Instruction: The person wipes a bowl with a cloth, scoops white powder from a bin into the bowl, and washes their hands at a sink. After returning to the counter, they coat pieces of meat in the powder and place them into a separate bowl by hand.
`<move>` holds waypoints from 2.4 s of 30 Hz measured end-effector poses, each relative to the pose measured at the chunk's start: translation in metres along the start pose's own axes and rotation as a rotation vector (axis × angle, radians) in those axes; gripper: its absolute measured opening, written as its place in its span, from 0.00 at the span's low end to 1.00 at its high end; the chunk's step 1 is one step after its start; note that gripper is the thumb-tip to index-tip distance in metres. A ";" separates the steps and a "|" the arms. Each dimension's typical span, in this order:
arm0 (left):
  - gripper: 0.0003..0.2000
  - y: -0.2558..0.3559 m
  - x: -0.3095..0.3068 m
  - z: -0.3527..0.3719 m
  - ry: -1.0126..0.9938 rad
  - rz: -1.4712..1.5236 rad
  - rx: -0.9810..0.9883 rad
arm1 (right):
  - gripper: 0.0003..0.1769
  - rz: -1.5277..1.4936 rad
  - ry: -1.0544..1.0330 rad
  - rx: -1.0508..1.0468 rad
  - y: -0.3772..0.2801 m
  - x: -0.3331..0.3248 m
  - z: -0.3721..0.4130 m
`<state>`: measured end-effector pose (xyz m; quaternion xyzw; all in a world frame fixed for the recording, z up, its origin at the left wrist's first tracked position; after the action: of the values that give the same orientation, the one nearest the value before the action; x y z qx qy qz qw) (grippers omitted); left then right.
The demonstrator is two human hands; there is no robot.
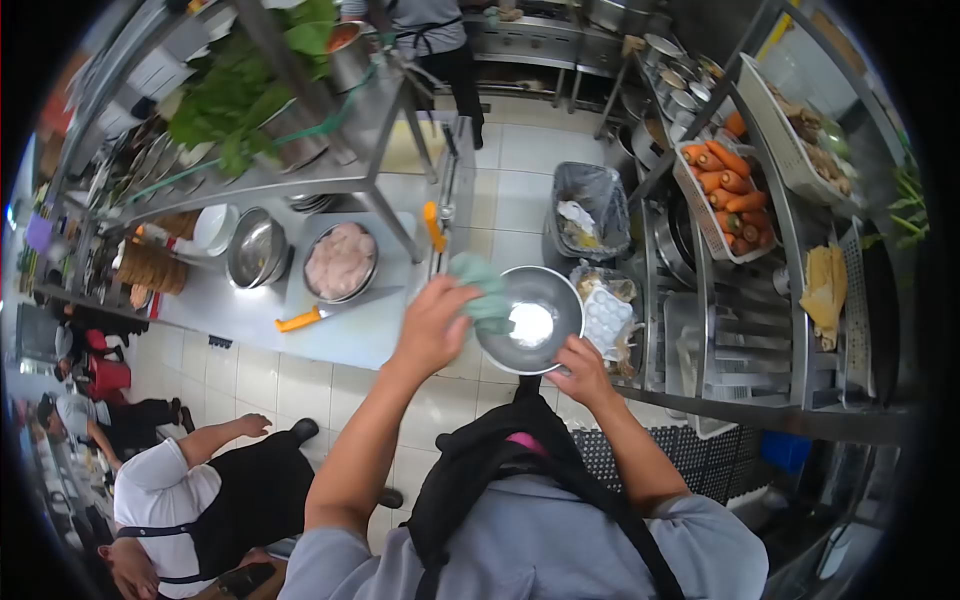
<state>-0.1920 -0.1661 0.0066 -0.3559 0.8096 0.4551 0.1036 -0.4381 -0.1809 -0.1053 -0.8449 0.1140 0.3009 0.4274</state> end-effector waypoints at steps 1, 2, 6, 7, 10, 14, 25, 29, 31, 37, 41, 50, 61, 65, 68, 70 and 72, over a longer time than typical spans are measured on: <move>0.18 0.005 0.025 -0.009 -0.027 -0.027 0.079 | 0.14 0.000 -0.075 -0.135 -0.016 -0.001 -0.011; 0.17 -0.002 0.058 -0.005 -0.050 -0.044 0.137 | 0.14 0.040 -0.170 -0.245 -0.022 0.001 -0.014; 0.14 -0.079 0.114 0.022 -0.458 -0.341 -0.068 | 0.14 -0.077 -0.127 -0.366 -0.041 0.048 -0.066; 0.13 -0.099 0.121 0.029 -0.549 -0.316 -0.228 | 0.14 -0.090 -0.135 -0.386 -0.036 0.054 -0.076; 0.14 -0.111 0.101 0.025 -0.898 -0.530 -0.308 | 0.14 -0.058 -0.210 -0.456 -0.022 0.076 -0.104; 0.16 -0.150 0.090 0.014 -0.974 -0.711 -0.437 | 0.14 -0.116 -0.324 -0.538 -0.018 0.096 -0.132; 0.13 -0.160 0.072 0.001 -0.350 -0.763 0.033 | 0.12 -0.077 -0.495 -0.656 -0.018 0.117 -0.165; 0.18 -0.178 0.101 0.023 -0.243 -0.394 -0.279 | 0.13 -0.147 -0.486 -0.693 -0.023 0.126 -0.173; 0.19 -0.177 0.106 0.039 -0.247 -0.007 -0.463 | 0.13 -0.165 -0.558 -0.726 -0.028 0.132 -0.172; 0.14 -0.187 0.073 0.080 -0.788 -0.549 -0.350 | 0.18 -0.106 -0.666 -0.711 -0.029 0.143 -0.144; 0.08 -0.219 -0.004 0.098 -0.382 -0.754 -0.489 | 0.23 -0.062 -0.699 -0.543 -0.061 0.147 -0.160; 0.30 -0.220 -0.162 0.223 0.097 -0.688 -0.314 | 0.23 -0.213 -0.865 -0.269 -0.218 0.207 -0.182; 0.17 -0.261 -0.461 0.419 0.420 -0.338 -0.978 | 0.22 -0.457 -1.029 -0.552 -0.467 0.389 -0.155; 0.17 -0.269 -0.567 0.414 0.668 -0.157 -1.001 | 0.21 -0.458 -1.036 -0.600 -0.517 0.467 -0.146; 0.24 -0.310 -0.602 0.417 0.678 0.219 -1.103 | 0.20 -0.539 -1.048 -0.659 -0.581 0.532 -0.130; 0.33 -0.323 -0.626 0.414 0.657 0.557 -1.236 | 0.18 -0.612 -1.082 -0.750 -0.616 0.588 -0.120; 0.33 -0.361 -0.649 0.437 0.711 0.702 -1.249 | 0.18 -0.650 -1.107 -0.858 -0.660 0.645 -0.111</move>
<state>0.4530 0.3810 -0.1604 -0.1964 0.4544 0.6898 -0.5283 0.4158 0.1746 -0.0146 -0.6540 -0.4966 0.5570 0.1243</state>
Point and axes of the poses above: each hand's wrist, its own z-axis away from the middle knuckle, its own x-axis out of the palm, y = z × x, the point moved 8 cm from there along -z, towards the middle knuckle, and after that the axes turned 13 degrees about y, right-handed, at the moved point
